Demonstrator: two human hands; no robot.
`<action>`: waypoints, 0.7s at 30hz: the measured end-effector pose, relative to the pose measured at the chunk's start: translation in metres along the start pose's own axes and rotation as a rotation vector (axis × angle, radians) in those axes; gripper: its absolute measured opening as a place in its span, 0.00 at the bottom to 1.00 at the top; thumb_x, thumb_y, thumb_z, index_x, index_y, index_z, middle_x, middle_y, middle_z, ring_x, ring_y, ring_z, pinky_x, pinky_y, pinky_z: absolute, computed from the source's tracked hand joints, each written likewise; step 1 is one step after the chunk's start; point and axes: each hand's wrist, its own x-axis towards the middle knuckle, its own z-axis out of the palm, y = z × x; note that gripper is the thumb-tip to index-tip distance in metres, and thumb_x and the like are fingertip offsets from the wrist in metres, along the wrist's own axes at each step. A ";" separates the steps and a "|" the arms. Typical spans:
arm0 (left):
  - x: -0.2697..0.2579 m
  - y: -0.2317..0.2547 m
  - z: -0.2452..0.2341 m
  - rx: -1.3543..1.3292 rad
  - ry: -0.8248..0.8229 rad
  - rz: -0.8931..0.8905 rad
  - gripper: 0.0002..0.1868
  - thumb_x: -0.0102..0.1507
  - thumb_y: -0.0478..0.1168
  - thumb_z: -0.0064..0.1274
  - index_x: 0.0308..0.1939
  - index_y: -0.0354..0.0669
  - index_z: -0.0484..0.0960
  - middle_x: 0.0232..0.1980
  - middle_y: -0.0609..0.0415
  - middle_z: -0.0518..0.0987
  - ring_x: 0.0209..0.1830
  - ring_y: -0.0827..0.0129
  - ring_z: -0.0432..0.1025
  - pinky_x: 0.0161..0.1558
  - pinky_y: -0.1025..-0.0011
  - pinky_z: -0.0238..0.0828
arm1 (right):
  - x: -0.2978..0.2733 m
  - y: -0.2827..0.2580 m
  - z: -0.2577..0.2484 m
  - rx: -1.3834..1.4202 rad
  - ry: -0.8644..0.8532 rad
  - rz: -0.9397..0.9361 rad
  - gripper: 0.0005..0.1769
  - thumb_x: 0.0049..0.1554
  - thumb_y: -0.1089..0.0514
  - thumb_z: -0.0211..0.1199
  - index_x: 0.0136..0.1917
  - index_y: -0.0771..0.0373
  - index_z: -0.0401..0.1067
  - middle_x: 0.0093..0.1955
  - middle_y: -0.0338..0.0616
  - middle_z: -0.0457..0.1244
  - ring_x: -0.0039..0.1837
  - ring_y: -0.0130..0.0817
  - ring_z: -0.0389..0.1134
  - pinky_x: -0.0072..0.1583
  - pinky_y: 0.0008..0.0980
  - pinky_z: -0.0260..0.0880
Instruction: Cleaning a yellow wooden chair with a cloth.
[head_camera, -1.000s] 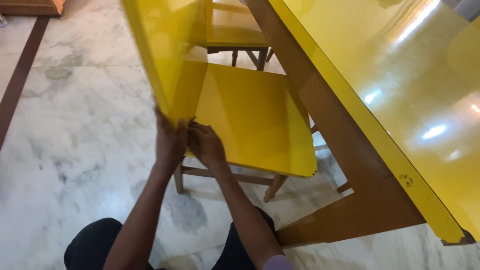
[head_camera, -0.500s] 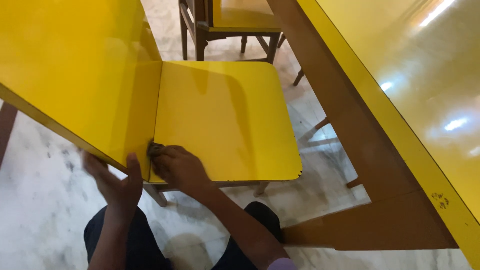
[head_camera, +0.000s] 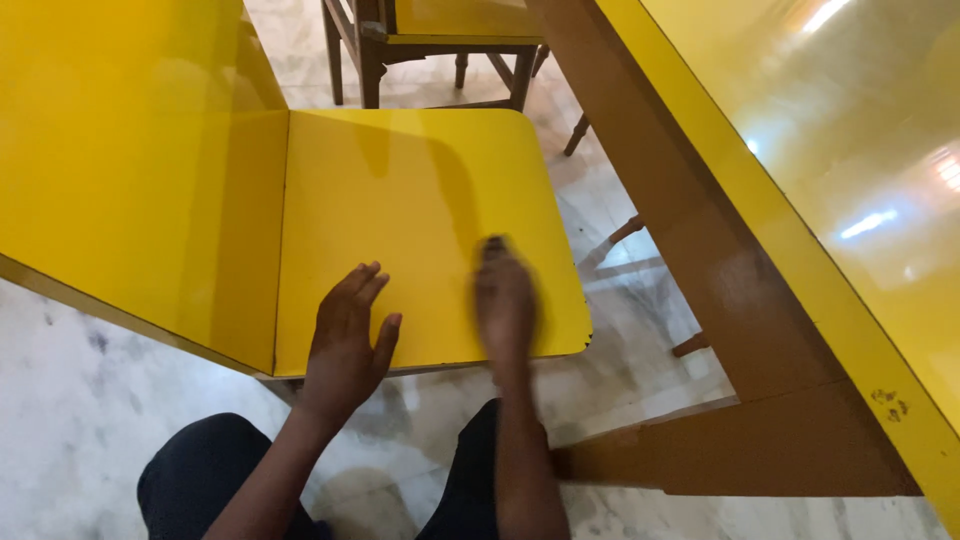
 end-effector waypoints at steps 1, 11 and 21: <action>0.001 -0.007 0.004 0.000 0.004 0.000 0.24 0.69 0.41 0.51 0.67 0.37 0.69 0.70 0.41 0.71 0.73 0.47 0.63 0.71 0.54 0.59 | -0.006 -0.042 0.004 -0.001 0.000 -0.004 0.09 0.66 0.59 0.52 0.53 0.62 0.72 0.51 0.50 0.65 0.54 0.48 0.68 0.59 0.42 0.69; -0.008 -0.022 0.024 0.098 -0.122 -0.067 0.24 0.70 0.47 0.48 0.64 0.34 0.73 0.68 0.37 0.72 0.72 0.43 0.63 0.73 0.52 0.56 | -0.012 -0.045 -0.055 -0.123 -0.195 -0.214 0.14 0.54 0.67 0.62 0.53 0.58 0.79 0.59 0.48 0.70 0.65 0.49 0.68 0.68 0.43 0.67; -0.001 -0.006 0.022 0.294 -0.145 -0.028 0.26 0.68 0.51 0.48 0.62 0.35 0.74 0.69 0.39 0.72 0.72 0.48 0.64 0.72 0.52 0.56 | 0.051 -0.020 -0.052 -0.292 0.064 -0.154 0.17 0.53 0.69 0.60 0.55 0.60 0.75 0.60 0.46 0.68 0.64 0.48 0.68 0.67 0.44 0.68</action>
